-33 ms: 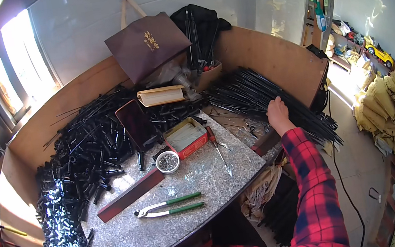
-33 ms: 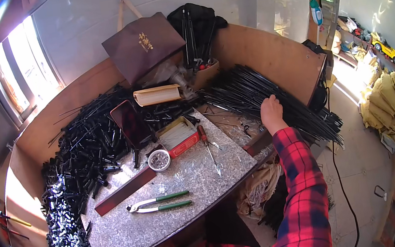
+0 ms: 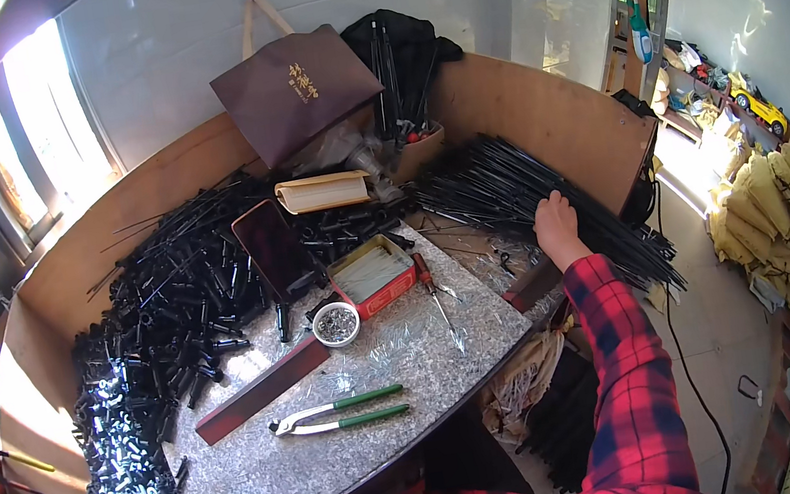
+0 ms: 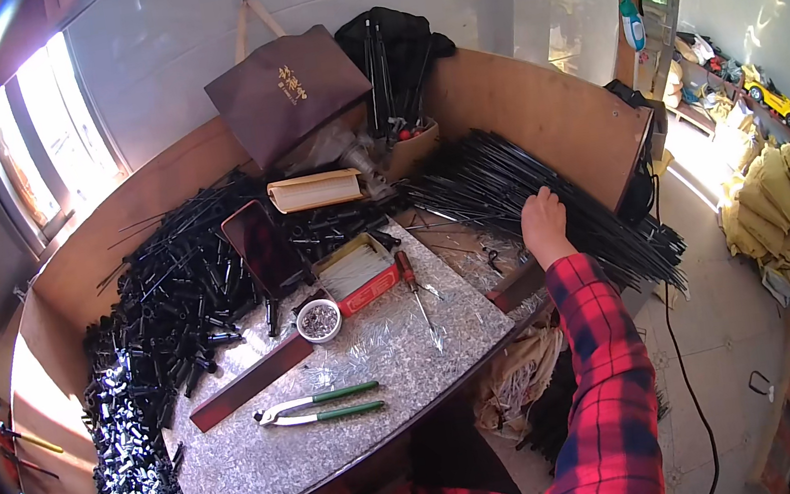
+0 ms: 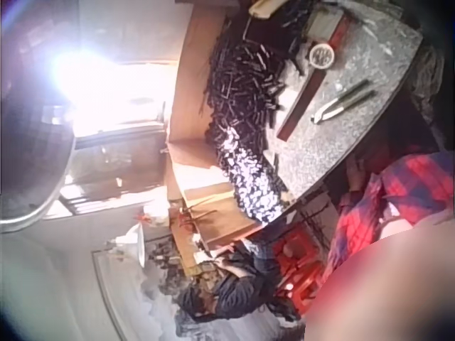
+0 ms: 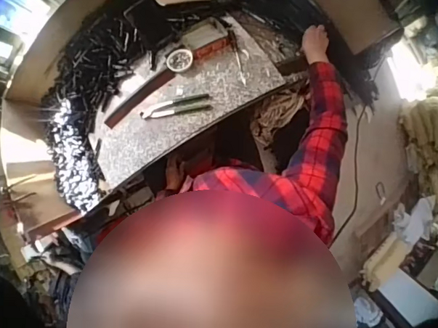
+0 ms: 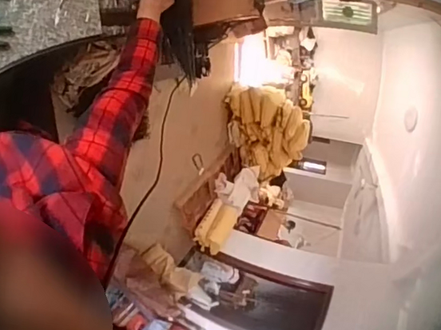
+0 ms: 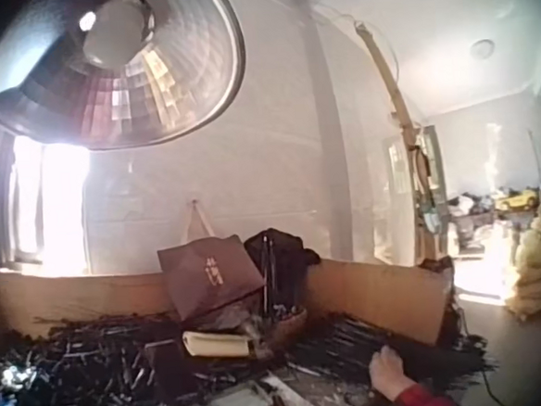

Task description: Assembling and measuring wire bundles using a jig and pliers at a factory workbench.

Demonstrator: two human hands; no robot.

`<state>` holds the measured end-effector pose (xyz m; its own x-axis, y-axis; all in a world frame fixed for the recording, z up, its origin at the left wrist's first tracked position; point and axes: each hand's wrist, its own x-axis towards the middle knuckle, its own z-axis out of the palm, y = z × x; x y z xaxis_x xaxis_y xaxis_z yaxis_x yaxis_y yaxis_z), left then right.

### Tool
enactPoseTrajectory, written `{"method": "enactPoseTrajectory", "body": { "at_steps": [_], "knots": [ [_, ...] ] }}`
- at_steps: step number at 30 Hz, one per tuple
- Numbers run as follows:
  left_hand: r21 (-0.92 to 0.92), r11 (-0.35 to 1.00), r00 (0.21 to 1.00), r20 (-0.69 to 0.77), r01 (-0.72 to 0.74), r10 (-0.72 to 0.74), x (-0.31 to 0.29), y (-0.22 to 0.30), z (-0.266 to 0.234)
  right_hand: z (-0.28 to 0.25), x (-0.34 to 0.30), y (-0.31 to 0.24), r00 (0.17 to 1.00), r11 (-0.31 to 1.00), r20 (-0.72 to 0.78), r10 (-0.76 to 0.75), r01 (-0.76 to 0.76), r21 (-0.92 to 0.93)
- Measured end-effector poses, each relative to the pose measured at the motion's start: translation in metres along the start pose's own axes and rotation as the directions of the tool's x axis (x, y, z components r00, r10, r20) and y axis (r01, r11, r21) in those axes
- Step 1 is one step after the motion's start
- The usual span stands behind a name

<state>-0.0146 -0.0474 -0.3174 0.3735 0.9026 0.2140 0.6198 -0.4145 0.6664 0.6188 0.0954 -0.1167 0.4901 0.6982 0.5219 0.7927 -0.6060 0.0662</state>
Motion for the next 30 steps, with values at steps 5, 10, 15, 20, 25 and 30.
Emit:
{"method": "enactPoseTrajectory", "body": {
  "at_steps": [5,10,15,20,25,30],
  "knots": [
    [-0.029,0.996,0.996,0.030,0.088,-0.087,-0.004,0.000,0.003,-0.004,0.003,0.002,0.998,0.997,0.018,-0.064,0.064,-0.034],
    [-0.017,0.991,0.989,0.065,0.135,-0.133,-0.005,0.000,0.002,-0.014,0.002,0.000,0.996,0.980,0.062,-0.061,0.048,0.193],
    [-0.015,0.989,0.985,0.092,0.146,-0.144,-0.004,0.000,0.001,-0.028,0.000,0.004,0.986,0.979,0.026,-0.167,0.162,0.126],
    [0.021,0.977,0.956,0.200,0.213,-0.213,-0.001,0.005,-0.006,-0.038,-0.004,0.016,0.976,0.928,-0.043,-0.212,0.215,0.306],
    [-0.035,0.989,0.987,0.076,0.144,-0.141,-0.001,0.019,-0.006,-0.031,0.004,0.035,0.970,0.954,-0.046,-0.238,0.242,0.178],
    [-0.011,0.993,0.987,0.116,0.117,-0.115,0.002,0.018,-0.007,-0.011,0.016,0.062,0.996,0.989,0.035,-0.078,0.072,0.130]
  ]
}}
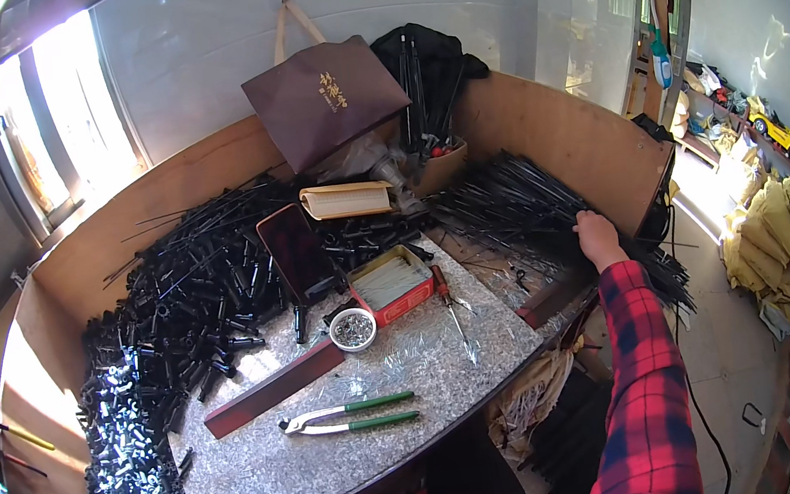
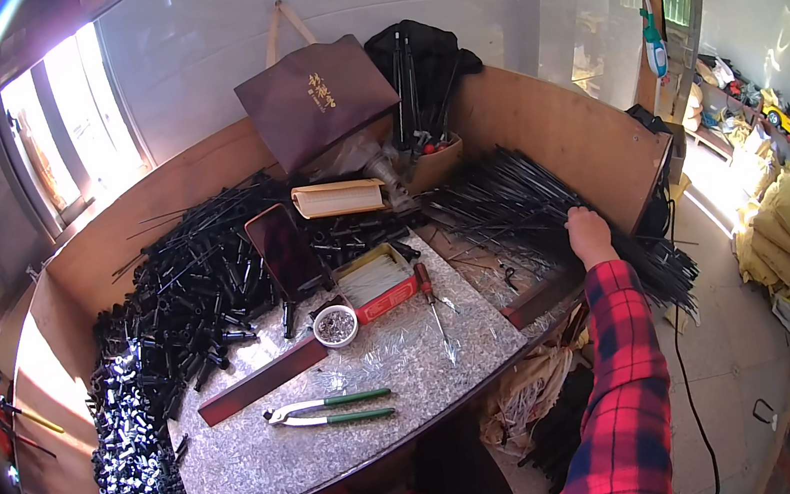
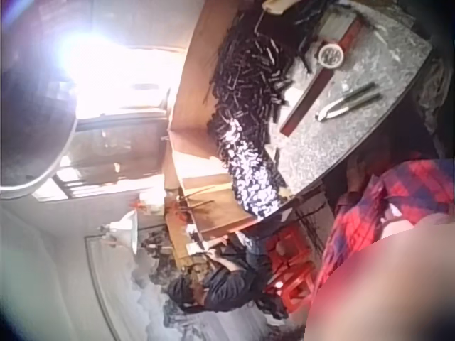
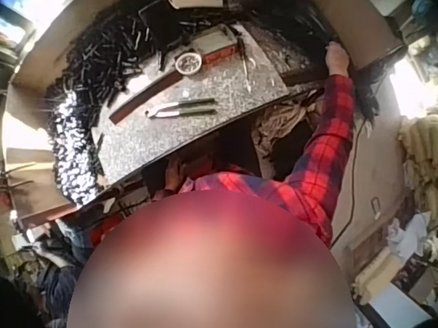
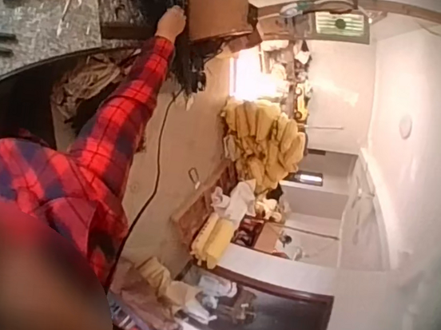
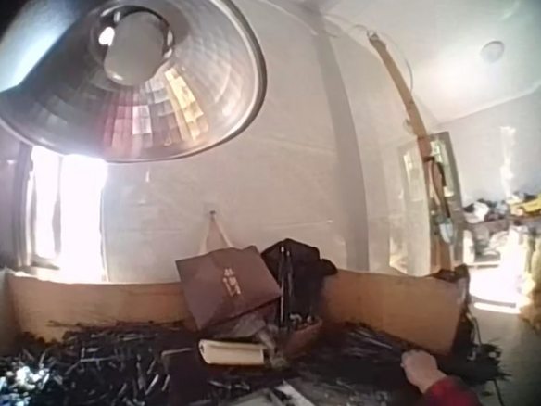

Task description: Assembling and measuring wire bundles using a jig and pliers at a factory workbench.

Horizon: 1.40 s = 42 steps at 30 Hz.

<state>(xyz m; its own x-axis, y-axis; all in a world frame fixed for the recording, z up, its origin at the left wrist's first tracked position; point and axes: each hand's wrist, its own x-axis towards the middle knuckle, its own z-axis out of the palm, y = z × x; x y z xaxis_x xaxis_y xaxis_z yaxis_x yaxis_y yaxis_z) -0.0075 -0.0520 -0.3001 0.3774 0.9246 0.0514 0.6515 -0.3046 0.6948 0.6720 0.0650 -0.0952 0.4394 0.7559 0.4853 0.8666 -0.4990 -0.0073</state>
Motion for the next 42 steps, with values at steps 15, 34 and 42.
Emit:
{"method": "enactPoseTrajectory", "body": {
  "at_steps": [15,34,42],
  "knots": [
    [0.052,0.996,0.994,-0.079,-0.068,0.072,0.002,-0.008,0.008,-0.014,0.022,-0.011,0.922,0.902,0.339,0.186,-0.297,0.313],
    [0.074,0.997,0.998,-0.064,-0.011,0.016,-0.010,-0.039,0.024,-0.085,0.065,-0.018,0.969,0.984,-0.175,-0.176,0.171,-0.039],
    [0.029,0.996,0.996,0.016,0.090,-0.090,-0.009,-0.020,0.011,-0.109,0.071,-0.042,0.968,0.996,-0.243,-0.063,0.046,-0.075]
  ]
}}
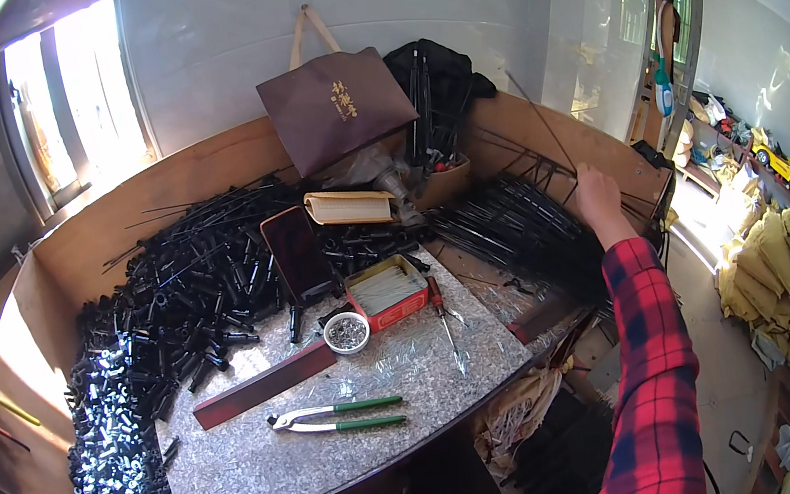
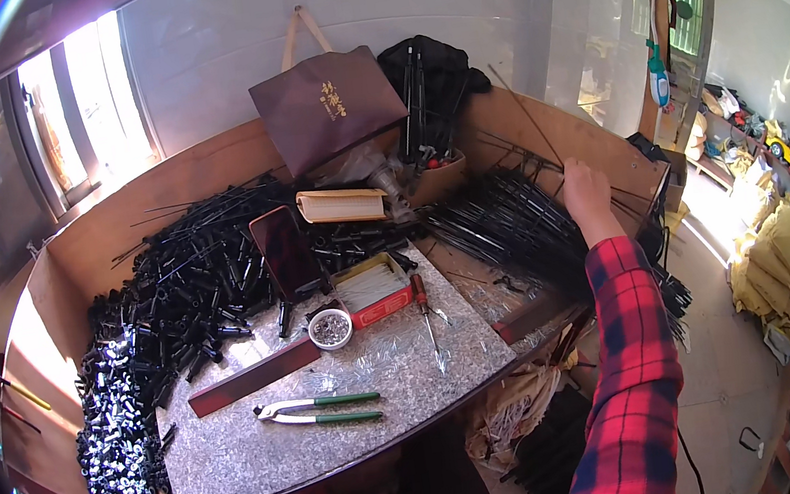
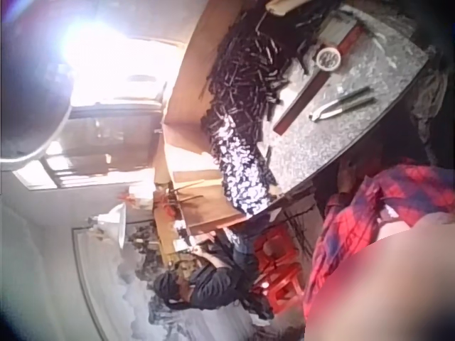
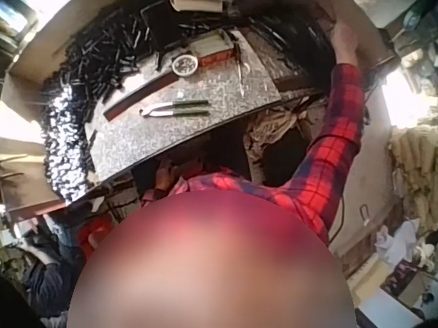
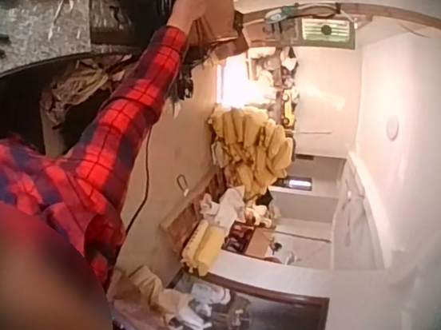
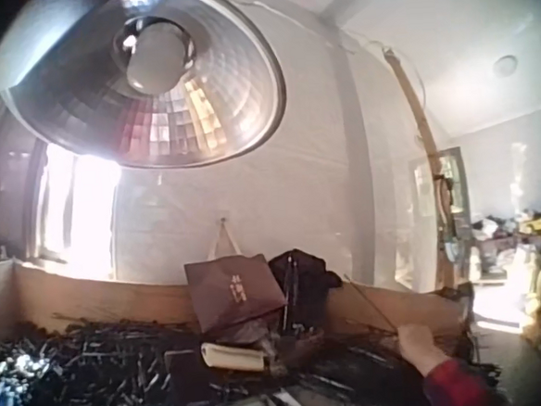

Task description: Assembling and measuring wire bundles using a jig and pliers at a factory workbench.

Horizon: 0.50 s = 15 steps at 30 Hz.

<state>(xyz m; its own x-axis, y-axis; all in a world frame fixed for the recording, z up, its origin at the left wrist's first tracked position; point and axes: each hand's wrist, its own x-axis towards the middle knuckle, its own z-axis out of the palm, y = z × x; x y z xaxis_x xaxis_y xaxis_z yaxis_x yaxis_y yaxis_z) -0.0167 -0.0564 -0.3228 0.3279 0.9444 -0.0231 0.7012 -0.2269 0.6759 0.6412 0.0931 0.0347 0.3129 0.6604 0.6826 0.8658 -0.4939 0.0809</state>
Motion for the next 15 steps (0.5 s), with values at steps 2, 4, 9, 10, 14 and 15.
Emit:
{"method": "enactPoseTrajectory", "body": {
  "at_steps": [2,4,9,10,14,15],
  "knots": [
    [-0.016,1.000,1.000,0.015,0.004,-0.004,0.001,0.005,-0.003,-0.012,0.008,-0.009,0.998,0.999,0.048,-0.034,0.034,-0.006],
    [0.110,0.982,0.987,-0.028,-0.152,0.156,0.002,0.008,-0.001,-0.032,0.012,-0.019,0.993,0.997,0.092,-0.070,0.071,-0.014],
    [-0.104,0.940,0.939,0.087,-0.324,0.334,0.013,0.117,-0.064,-0.079,0.009,-0.088,0.973,0.946,-0.066,-0.220,0.229,0.229],
    [-0.120,0.850,0.857,-0.024,-0.513,0.515,0.020,0.146,-0.084,-0.092,0.004,-0.100,0.970,0.942,-0.072,-0.232,0.242,0.234],
    [0.059,0.774,0.722,-0.322,-0.630,0.613,0.053,0.214,-0.163,-0.145,-0.028,-0.171,0.904,0.779,-0.204,-0.376,0.427,0.459],
    [0.095,0.776,0.703,-0.366,-0.624,0.610,0.066,0.215,-0.177,-0.153,-0.037,-0.188,0.859,0.692,-0.273,-0.434,0.511,0.509]
  ]
}}
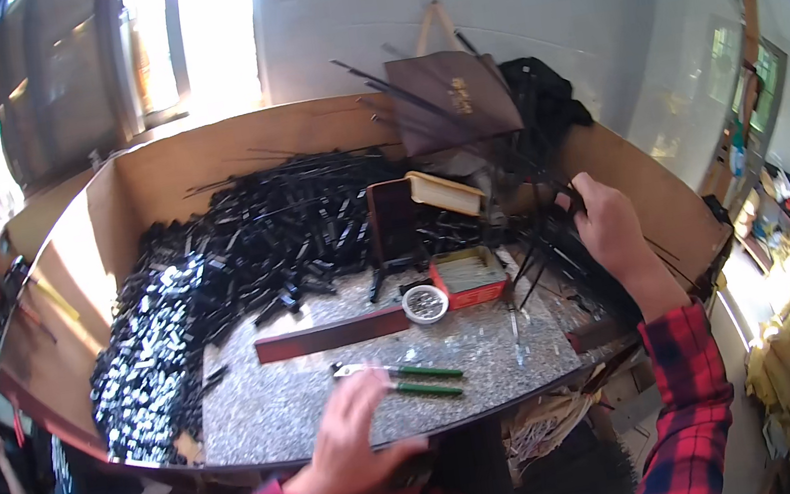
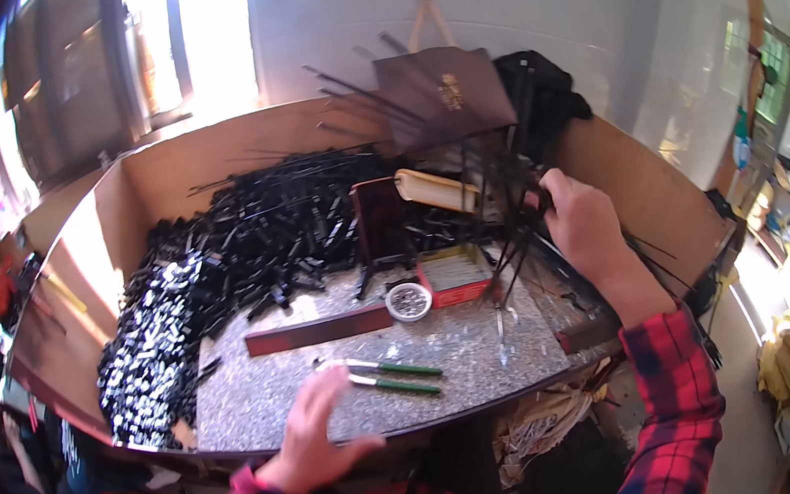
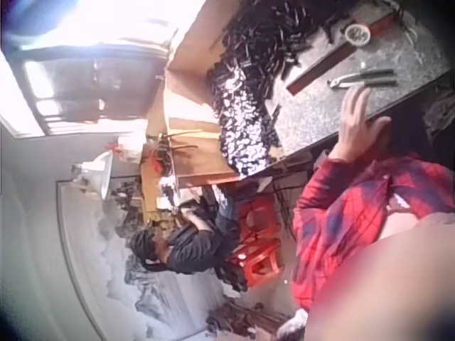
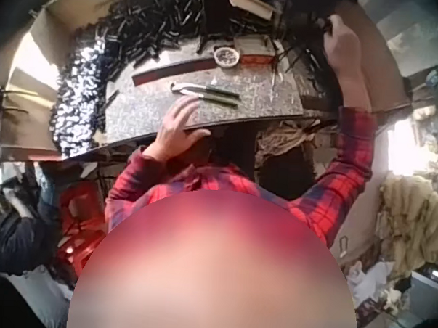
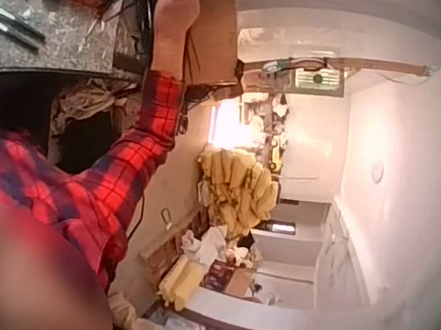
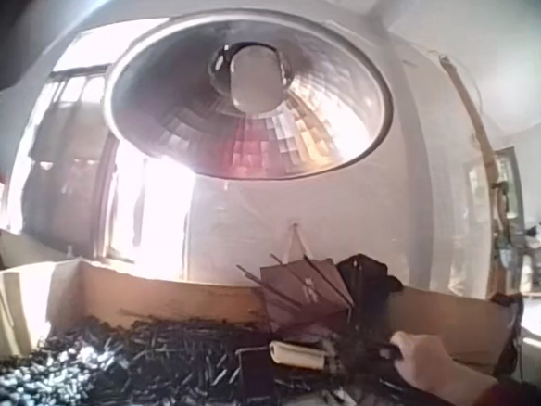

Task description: Assembling and measuring wire bundles using a jig and pliers at a factory workbench.

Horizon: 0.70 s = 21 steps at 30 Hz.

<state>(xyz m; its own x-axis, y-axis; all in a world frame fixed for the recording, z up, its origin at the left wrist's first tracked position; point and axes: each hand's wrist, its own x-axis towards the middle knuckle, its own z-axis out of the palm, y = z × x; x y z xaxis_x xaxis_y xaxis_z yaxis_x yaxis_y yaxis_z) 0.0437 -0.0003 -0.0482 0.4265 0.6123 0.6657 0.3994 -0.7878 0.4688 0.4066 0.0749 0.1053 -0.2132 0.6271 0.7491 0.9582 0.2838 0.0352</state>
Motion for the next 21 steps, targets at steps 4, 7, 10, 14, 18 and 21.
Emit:
{"method": "enactPoseTrajectory", "body": {
  "at_steps": [4,7,10,14,18,21],
  "knots": [
    [0.072,0.975,0.967,-0.162,0.211,-0.198,0.058,-0.035,-0.024,0.014,0.000,-0.069,0.980,0.977,0.081,-0.181,0.170,0.125],
    [0.012,0.967,0.956,-0.153,0.255,-0.250,0.070,-0.036,-0.034,0.038,0.009,-0.123,0.939,0.927,0.023,-0.344,0.336,0.164],
    [0.011,0.972,0.965,-0.126,0.233,-0.230,0.064,-0.027,-0.035,0.057,0.020,-0.167,0.902,0.909,0.112,-0.417,0.412,0.065],
    [-0.063,0.941,0.923,-0.184,0.332,-0.338,0.047,-0.027,-0.031,0.079,0.033,-0.218,0.882,0.892,0.154,-0.445,0.452,-0.012],
    [-0.277,0.881,0.870,-0.214,0.382,-0.445,0.045,-0.029,-0.033,0.085,0.037,-0.258,0.881,0.888,0.112,-0.459,0.456,0.055],
    [-0.239,0.958,0.827,-0.497,0.160,-0.262,0.048,-0.033,-0.032,0.079,0.032,-0.271,0.894,0.900,0.107,-0.435,0.426,0.093]
  ]
}}
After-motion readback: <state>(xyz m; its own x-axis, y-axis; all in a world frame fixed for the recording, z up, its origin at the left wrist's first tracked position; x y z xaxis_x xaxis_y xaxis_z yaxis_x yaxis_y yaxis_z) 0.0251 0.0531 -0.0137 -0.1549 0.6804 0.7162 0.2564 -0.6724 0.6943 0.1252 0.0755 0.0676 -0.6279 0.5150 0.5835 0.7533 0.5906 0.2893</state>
